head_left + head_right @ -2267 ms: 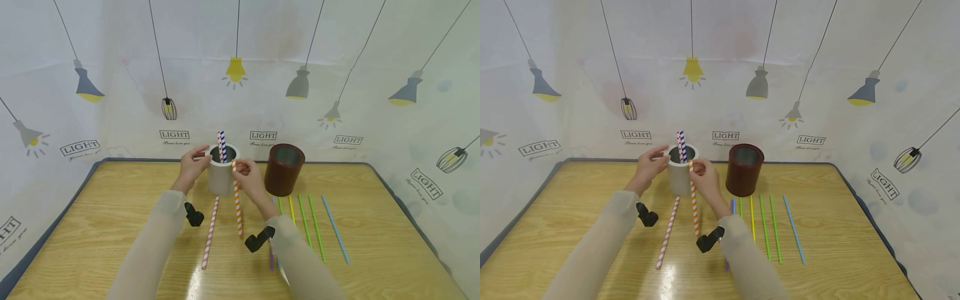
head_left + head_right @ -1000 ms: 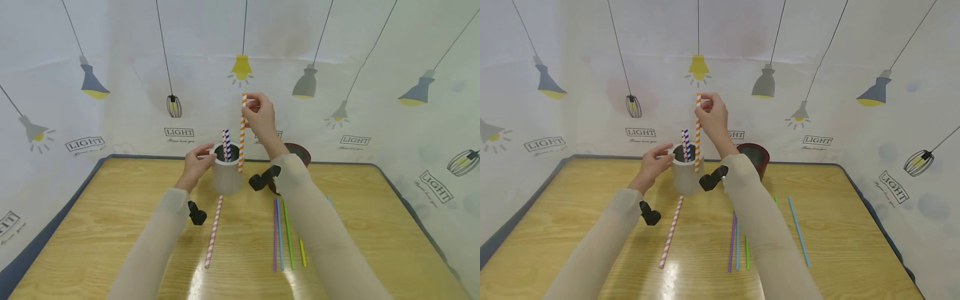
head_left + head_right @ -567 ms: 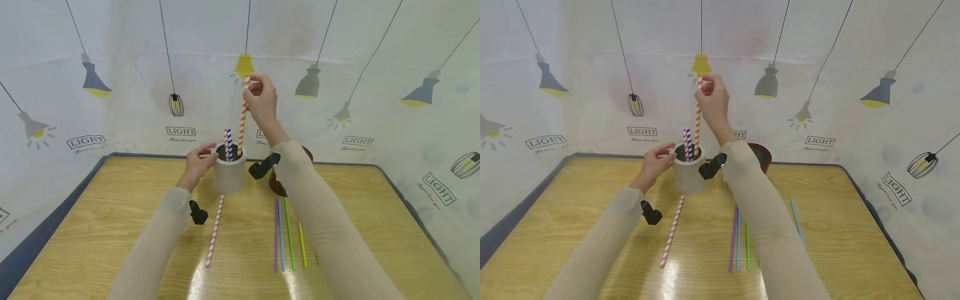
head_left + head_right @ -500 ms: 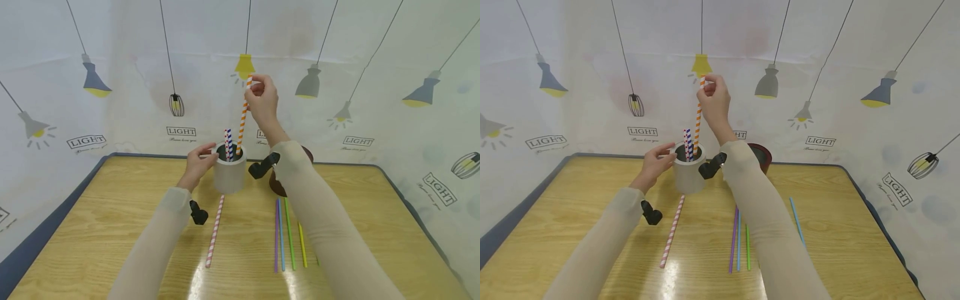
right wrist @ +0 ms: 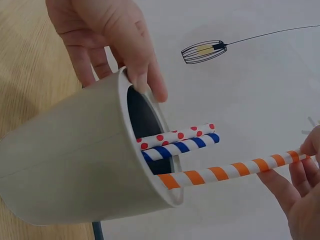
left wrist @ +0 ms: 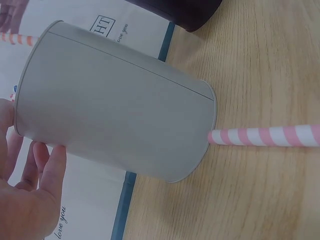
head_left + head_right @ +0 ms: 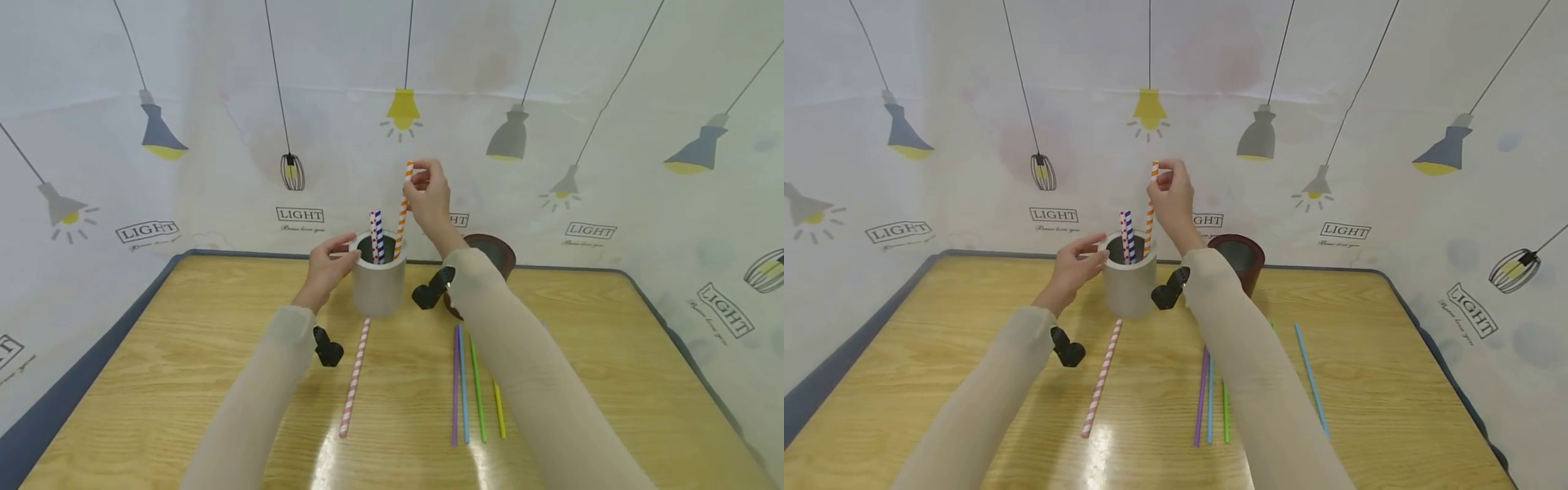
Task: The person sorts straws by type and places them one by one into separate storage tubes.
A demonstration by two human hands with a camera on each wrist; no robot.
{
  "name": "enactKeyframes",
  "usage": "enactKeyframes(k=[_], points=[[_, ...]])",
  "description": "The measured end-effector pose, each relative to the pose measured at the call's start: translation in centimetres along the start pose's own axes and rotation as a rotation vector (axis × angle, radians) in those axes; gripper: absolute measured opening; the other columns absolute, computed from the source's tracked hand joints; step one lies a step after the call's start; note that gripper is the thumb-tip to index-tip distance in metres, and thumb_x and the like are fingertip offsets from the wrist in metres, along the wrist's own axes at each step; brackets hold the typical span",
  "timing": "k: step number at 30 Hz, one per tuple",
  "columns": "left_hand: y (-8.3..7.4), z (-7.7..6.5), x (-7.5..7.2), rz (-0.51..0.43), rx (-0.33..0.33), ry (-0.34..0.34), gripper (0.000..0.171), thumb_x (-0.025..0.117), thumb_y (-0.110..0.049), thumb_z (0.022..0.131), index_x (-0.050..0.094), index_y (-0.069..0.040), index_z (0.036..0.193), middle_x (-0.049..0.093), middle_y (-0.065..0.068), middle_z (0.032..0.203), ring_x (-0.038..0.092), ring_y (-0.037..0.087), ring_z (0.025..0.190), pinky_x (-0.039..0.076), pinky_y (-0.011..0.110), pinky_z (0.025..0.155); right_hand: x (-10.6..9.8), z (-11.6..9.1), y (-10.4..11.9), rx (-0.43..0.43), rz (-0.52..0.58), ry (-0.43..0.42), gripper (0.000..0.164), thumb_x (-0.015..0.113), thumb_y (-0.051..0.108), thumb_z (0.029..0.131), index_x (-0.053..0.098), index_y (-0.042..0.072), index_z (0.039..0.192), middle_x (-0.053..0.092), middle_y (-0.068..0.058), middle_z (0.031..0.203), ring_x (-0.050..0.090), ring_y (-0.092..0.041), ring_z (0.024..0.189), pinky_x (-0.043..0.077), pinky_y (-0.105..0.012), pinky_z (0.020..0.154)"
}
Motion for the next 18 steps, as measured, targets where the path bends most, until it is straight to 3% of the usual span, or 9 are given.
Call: enactKeyframes(k=[18], points=[[-0.2,-0.1,-0.1,-0.002,0.008,-0.008,0.041,0.064,-0.012,0.084,0.057,-0.011,0.125,0.049,0.015,0.116,0.053,0.026,0.1,0.051,0.033,0.081,2.7,-1.5,-4.4,0.014,-0.085,0.149,0.031,0.05,-0.003,0.086,0.043,0.001,0.116,0.045,-0.006,0.088,0.048,-0.019,0.079,0.049,-0.028,0.061]])
Point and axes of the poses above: each hand's wrist, its own z-axis towards the middle knuckle, its own x-axis out of the palm, y = z × x, the point moved 9 cm from there along z, towards the middle knuckle
